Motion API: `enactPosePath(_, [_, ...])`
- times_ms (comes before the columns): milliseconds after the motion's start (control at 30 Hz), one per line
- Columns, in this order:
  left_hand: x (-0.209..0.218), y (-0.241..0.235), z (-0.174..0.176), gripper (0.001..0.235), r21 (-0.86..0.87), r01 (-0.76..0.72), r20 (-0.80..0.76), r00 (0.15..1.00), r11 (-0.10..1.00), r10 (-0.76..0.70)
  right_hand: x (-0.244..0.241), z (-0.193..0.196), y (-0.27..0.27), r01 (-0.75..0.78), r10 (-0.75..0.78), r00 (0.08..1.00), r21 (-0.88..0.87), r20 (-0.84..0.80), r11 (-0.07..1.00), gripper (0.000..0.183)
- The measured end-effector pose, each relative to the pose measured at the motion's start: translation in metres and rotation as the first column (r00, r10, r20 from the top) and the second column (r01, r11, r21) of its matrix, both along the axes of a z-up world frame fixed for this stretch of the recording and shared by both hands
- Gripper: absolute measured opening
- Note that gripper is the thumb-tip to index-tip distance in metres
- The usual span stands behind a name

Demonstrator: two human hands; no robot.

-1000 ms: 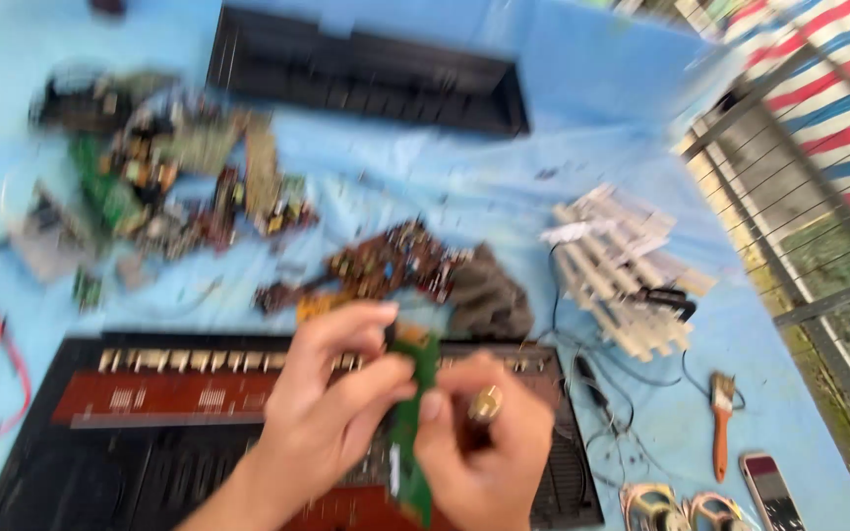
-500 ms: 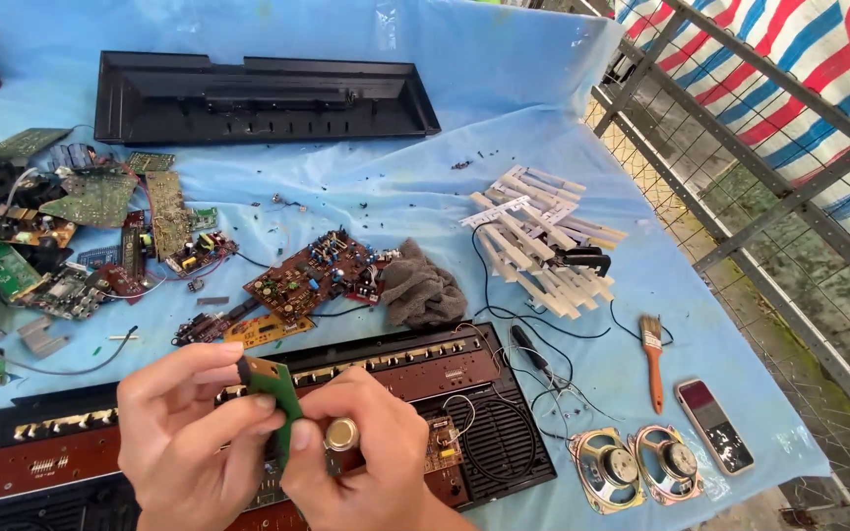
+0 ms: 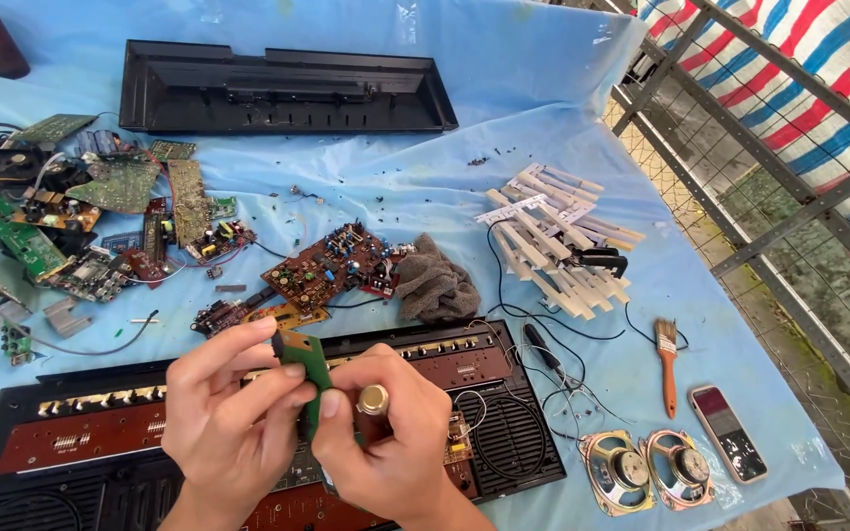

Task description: The person uses a screwdriver to remove a component from a green circuit board held over a disassembled stereo chassis. They then use a soldering iron to work on the board's surface and continue using the screwdriver to adjust parts on the board.

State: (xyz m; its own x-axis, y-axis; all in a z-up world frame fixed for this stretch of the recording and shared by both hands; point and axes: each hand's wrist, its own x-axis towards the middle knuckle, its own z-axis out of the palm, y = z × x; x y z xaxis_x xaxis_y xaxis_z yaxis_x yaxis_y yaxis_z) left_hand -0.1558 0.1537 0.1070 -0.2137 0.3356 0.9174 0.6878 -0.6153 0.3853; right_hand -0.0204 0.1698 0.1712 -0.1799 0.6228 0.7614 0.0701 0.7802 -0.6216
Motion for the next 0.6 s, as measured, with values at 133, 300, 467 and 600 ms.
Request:
enactPosePath(133, [0.002,-0.01,0.006,0.012,-0.031,-0.052,0.015,0.999,0.998,0.052,-0.004,0.002,-0.004,0.014,-0.014,1.0,0.045,-0.001,0.999,0.019])
enactPosePath(300, [0.006,-0.011,0.009,0.012,-0.063,0.011,0.045,0.999,0.998,-0.008,-0.007,0.004,-0.004,0.043,-0.043,0.999,0.064,0.012,0.997,0.02])
enactPosePath(467, [0.002,-0.007,0.021,0.011,-0.131,0.09,0.034,0.996,0.987,-0.086,0.0,0.002,0.004,0.032,-0.031,0.996,-0.017,0.083,0.999,0.02])
enactPosePath(600, [-0.004,-0.008,0.033,0.028,-0.196,0.211,0.111,0.975,0.958,-0.192,0.007,-0.002,0.014,0.025,-0.01,0.996,-0.162,0.093,0.987,0.02])
